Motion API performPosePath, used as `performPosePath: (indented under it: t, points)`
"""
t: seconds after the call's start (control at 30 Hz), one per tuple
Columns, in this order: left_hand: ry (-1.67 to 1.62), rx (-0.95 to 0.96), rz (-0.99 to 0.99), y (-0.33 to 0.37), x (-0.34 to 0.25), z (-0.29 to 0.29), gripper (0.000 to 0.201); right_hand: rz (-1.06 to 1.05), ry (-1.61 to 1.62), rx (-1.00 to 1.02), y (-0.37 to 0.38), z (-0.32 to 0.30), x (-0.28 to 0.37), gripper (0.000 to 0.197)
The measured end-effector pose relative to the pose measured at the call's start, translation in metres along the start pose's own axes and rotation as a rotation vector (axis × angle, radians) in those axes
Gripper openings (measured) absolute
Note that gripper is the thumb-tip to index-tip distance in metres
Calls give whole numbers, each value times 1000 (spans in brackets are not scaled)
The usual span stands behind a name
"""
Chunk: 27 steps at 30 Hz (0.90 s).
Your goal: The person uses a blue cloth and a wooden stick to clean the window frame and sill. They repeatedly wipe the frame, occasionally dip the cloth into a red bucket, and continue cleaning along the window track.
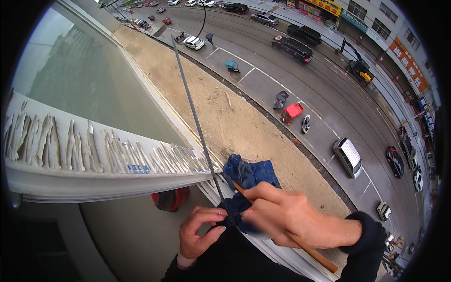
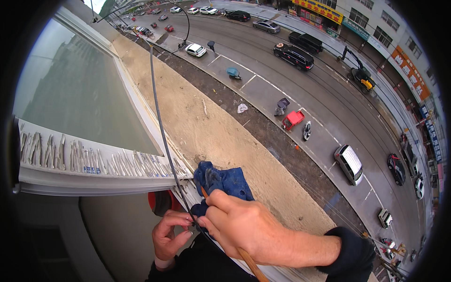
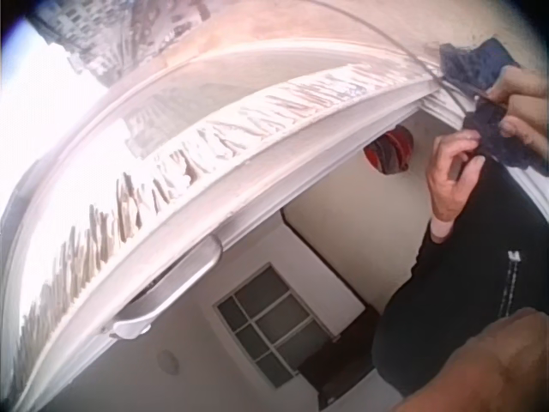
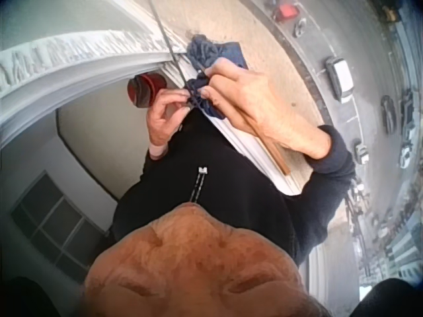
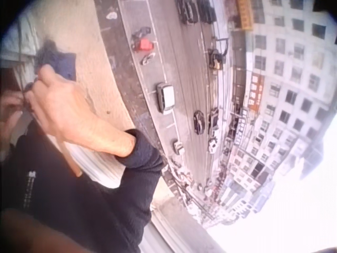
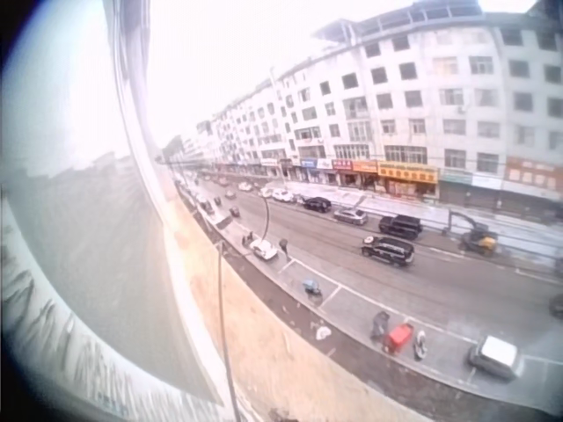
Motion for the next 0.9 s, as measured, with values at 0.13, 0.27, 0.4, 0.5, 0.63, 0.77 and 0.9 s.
performPosePath:
  t: [0.13,0.27,0.4,0.5,0.63,0.77,0.9]
  points:
    - [-1,8,33,-3,-4,9,33,35,4,60,-36,-11,13,25]
    - [-18,-55,17,-5,-2,7,39,-37,-47,44,-46,-7,12,26]
    - [13,-58,-12,-12,-1,10,44,-60,-18,51,-40,2,0,25]
    - [27,-32,26,-20,-11,22,45,-69,47,39,-42,-8,-3,24]
    - [-55,-77,-31,-17,-9,23,43,-116,145,14,-42,-16,-3,22]
    - [-35,-68,-14,-12,-6,23,41,-215,80,30,-32,-4,-3,21]
    - [83,-58,31,-12,-9,23,40,-243,136,32,-23,-8,-9,21]
Point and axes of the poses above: each hand's wrist, its own y-axis towards the middle knuckle, its own z-axis out of the palm, x = y × z, the point moved 8 cm from there along y, towards the middle knuckle, and after that the axes turned 1 degree about x, right-handed, at the moved point
